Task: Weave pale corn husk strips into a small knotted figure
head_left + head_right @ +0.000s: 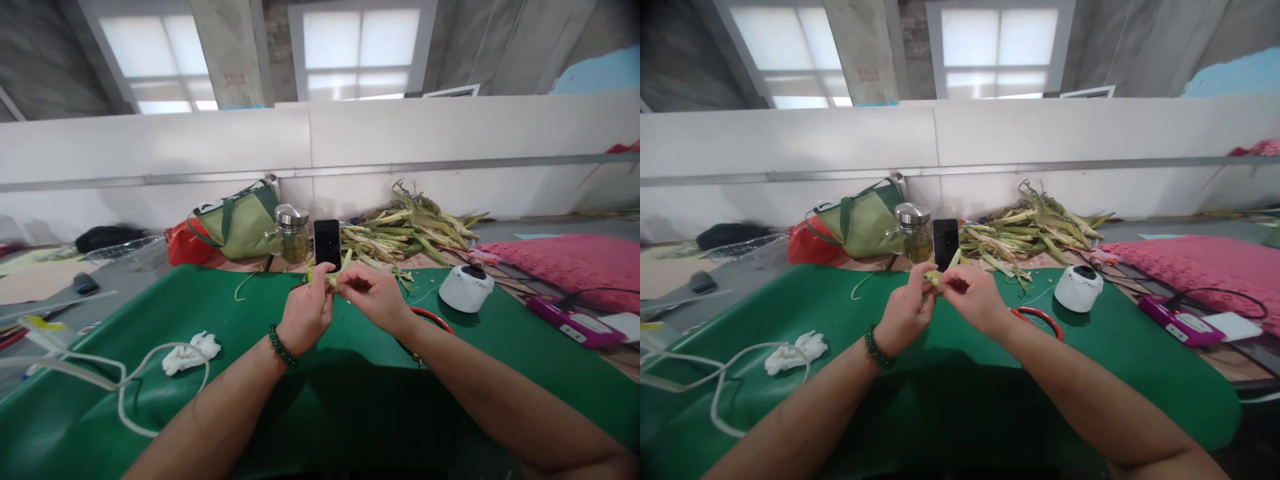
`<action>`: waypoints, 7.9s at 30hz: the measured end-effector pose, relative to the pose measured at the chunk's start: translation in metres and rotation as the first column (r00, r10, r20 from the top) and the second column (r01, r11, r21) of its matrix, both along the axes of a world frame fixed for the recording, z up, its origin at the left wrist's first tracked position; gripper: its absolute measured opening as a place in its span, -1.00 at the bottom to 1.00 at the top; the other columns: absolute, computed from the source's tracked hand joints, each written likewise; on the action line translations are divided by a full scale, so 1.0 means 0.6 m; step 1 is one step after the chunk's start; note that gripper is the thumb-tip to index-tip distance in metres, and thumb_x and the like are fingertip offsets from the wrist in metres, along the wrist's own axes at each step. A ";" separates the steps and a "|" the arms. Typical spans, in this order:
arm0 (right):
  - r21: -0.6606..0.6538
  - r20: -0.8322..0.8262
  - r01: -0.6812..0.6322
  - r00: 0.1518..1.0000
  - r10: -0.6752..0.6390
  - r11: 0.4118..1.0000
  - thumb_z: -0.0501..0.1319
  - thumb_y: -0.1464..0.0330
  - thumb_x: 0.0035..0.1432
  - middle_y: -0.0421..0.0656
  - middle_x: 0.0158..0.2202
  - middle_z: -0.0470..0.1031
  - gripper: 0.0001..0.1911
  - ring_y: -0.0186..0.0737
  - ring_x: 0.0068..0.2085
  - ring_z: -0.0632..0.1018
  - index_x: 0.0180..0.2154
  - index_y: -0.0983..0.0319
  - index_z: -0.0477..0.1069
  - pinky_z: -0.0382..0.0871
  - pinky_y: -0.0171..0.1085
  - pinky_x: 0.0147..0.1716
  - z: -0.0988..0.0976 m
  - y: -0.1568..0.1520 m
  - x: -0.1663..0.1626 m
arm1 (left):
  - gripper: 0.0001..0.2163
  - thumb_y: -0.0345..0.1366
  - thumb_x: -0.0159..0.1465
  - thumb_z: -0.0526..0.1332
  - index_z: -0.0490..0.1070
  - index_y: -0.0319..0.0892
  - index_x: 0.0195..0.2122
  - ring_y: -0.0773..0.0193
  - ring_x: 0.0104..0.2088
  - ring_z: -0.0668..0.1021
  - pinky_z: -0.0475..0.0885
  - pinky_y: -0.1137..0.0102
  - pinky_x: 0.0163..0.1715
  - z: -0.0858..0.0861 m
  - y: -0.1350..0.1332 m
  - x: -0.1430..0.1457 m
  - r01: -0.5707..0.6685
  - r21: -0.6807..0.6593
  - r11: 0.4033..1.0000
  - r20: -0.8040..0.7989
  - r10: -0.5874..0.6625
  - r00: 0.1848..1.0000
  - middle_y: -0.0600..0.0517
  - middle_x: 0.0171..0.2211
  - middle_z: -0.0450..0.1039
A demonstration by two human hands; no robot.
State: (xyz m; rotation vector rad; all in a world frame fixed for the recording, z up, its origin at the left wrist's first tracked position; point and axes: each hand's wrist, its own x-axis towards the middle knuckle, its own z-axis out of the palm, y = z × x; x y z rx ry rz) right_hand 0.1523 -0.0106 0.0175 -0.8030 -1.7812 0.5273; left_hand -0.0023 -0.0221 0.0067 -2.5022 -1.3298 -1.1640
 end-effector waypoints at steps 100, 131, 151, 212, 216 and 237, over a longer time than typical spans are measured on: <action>-0.103 0.480 -0.307 0.818 0.318 0.946 0.12 0.34 0.14 -0.20 -0.47 0.45 -0.83 -0.35 -0.43 0.40 -0.43 0.26 0.40 0.24 -0.38 -0.43 0.038 0.034 0.059 | -0.63 0.00 0.01 0.34 0.56 -0.26 -0.40 0.23 -0.36 0.61 0.50 0.36 -0.24 0.005 0.004 0.020 0.655 -0.736 0.170 0.643 -0.129 0.755 -0.07 -0.39 0.61; -0.413 0.344 -0.446 0.731 0.589 0.794 0.10 0.17 0.17 -0.32 -0.67 0.11 -0.56 -0.48 -0.60 0.16 -0.64 0.28 0.21 0.03 -0.43 -0.63 0.034 0.020 0.044 | -0.62 -0.04 -0.04 0.38 0.44 -0.27 -0.39 0.30 -0.59 0.54 0.33 0.52 -0.59 -0.001 -0.009 0.033 0.671 -0.732 0.116 0.666 -0.081 0.741 0.03 -0.67 0.47; -0.202 0.277 -0.366 0.868 0.412 0.908 0.11 0.16 0.17 -0.31 -0.69 0.09 -0.53 -0.47 -0.61 0.16 -0.67 0.27 0.15 0.02 -0.41 -0.60 0.028 0.025 0.041 | -0.66 -0.05 0.04 0.35 0.47 -0.28 -0.39 0.30 -0.59 0.53 0.43 0.43 -0.51 -0.010 -0.011 0.042 0.694 -0.695 0.186 0.706 -0.002 0.708 -0.03 -0.57 0.51; -0.170 0.376 -0.022 0.923 0.086 0.985 0.20 0.15 0.08 -0.31 -0.68 0.15 -0.58 -0.45 -0.59 0.15 -0.66 0.27 0.22 -0.05 -0.37 -0.57 0.013 0.022 0.022 | -0.66 -0.19 -0.02 0.41 0.42 -0.23 -0.27 0.32 -0.42 0.55 0.45 0.44 -0.38 0.019 0.030 0.003 0.693 -0.390 0.606 0.908 0.129 0.399 0.05 -0.47 0.53; -0.147 0.402 -0.041 0.911 0.098 0.988 0.13 0.23 0.15 -0.29 -0.67 0.22 -0.62 -0.43 -0.58 0.21 -0.63 0.28 0.29 -0.02 -0.37 -0.56 0.020 0.022 0.027 | -0.70 -0.19 0.00 0.40 0.44 -0.23 -0.29 0.37 -0.46 0.52 0.43 0.47 -0.40 0.019 0.029 0.003 0.653 -0.417 0.632 0.889 0.134 0.437 0.06 -0.47 0.50; -0.059 0.675 -0.180 0.717 0.172 0.982 0.15 0.33 0.20 -0.19 -0.55 0.43 -0.75 -0.36 -0.50 0.36 -0.47 0.31 0.46 0.09 -0.37 -0.46 0.046 0.029 0.065 | -0.83 -0.24 0.04 0.31 0.47 -0.26 -0.53 0.38 -0.61 0.48 0.38 0.51 -0.55 0.049 0.017 -0.018 0.447 -0.699 0.559 0.510 -0.048 0.859 0.08 -0.67 0.42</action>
